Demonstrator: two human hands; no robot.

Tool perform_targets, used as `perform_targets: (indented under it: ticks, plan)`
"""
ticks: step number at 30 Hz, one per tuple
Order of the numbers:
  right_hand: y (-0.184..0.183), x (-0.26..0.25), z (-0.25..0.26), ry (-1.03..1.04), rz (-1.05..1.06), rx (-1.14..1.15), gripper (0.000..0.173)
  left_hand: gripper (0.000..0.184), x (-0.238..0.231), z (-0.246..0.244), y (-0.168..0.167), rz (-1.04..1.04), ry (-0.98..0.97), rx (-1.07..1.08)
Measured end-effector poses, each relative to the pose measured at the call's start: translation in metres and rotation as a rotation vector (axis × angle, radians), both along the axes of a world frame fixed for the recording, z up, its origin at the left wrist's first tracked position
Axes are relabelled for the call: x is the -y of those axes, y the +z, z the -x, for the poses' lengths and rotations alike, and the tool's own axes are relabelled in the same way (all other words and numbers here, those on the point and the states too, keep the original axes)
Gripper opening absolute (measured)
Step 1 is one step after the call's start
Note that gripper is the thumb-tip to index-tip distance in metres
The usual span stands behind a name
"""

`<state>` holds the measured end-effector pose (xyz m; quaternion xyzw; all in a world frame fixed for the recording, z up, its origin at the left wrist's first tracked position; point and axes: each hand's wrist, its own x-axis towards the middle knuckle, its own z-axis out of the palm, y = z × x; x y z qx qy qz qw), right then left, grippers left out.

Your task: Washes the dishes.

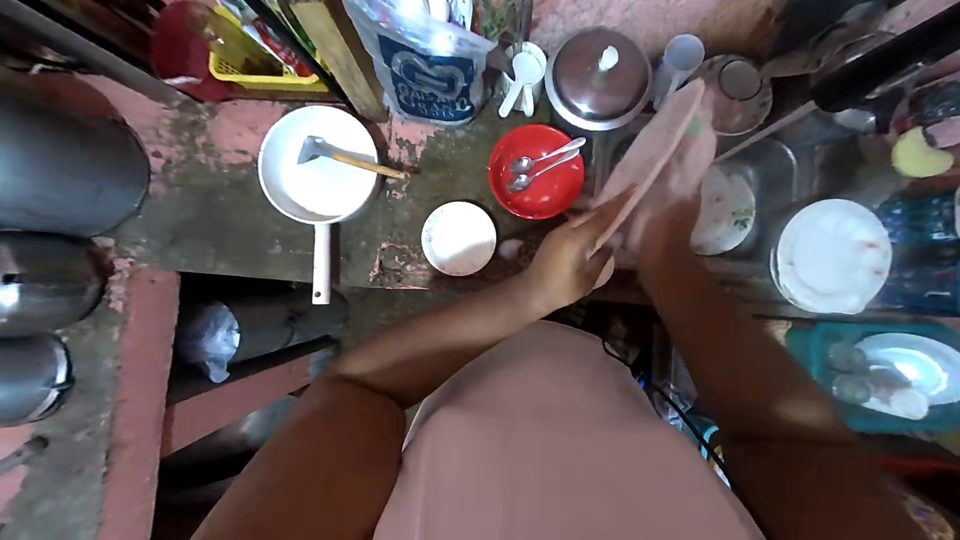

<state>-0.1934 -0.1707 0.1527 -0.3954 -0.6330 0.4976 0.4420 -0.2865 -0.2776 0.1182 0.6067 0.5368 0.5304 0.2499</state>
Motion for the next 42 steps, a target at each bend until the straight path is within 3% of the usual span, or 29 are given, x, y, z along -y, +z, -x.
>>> perform_targets:
  ticks: [2, 5, 6, 8, 10, 12, 16, 20, 22, 24, 28, 33, 38, 42]
  plan:
    - [-0.001, -0.033, -0.001, 0.023, -0.029, -0.045, 0.05, 0.043, 0.003, -0.009, 0.007, 0.01, 0.006, 0.076]
    - [-0.033, -0.028, 0.004, 0.14, -0.11, -0.236, 0.049, 0.036, -0.001, -0.009, 0.02, 0.106, 0.057, 0.217]
    - [-0.042, -0.015, 0.003, 0.221, -0.115, -0.241, 0.048, 0.034, -0.001, -0.009, 0.02, 0.154, 0.105, 0.286]
    - [-0.026, -0.002, -0.005, 0.332, -0.014, -0.102, 0.052, 0.032, -0.001, -0.011, 0.02, 0.208, 0.151, 0.368]
    - [-0.015, -0.021, -0.007, 0.308, -0.042, 0.039, 0.063, 0.033, 0.001, -0.021, 0.023, 0.234, 0.129, 0.384]
    - [-0.016, -0.024, -0.009, 0.29, -0.066, -0.015, 0.063, 0.034, 0.001, -0.031, 0.024, 0.225, 0.141, 0.405]
    - [-0.035, 0.006, -0.025, 0.454, -0.2, -0.142, 0.039, 0.036, -0.002, -0.038, 0.022, 0.243, 0.292, 0.475]
    - [-0.027, -0.017, -0.035, 0.418, -0.205, -0.029, 0.056, 0.038, -0.002, -0.057, 0.029, 0.246, 0.275, 0.474]
    - [-0.024, 0.007, -0.041, 0.436, -0.223, -0.043, 0.042, 0.037, -0.007, -0.058, 0.034, 0.256, 0.375, 0.473]
    - [-0.029, 0.014, -0.052, 0.583, -0.268, -0.011, 0.047, 0.042, -0.01, -0.056, 0.036, 0.249, 0.447, 0.495]
    - [-0.033, -0.008, -0.049, 0.486, -0.175, -0.032, 0.043, 0.041, -0.012, -0.07, 0.032, 0.195, 0.372, 0.505]
    - [-0.047, 0.005, -0.065, 0.635, -0.492, 0.147, 0.047, 0.044, -0.02, -0.062, 0.034, 0.131, 0.471, 0.612]
    - [-0.031, -0.009, -0.05, 0.467, -0.546, 0.174, 0.043, 0.05, -0.028, -0.071, 0.029, 0.064, 0.385, 0.628]
    - [-0.07, 0.002, -0.075, 0.635, -0.69, 0.257, 0.035, 0.042, -0.018, -0.043, 0.039, 0.019, 0.421, 0.759]
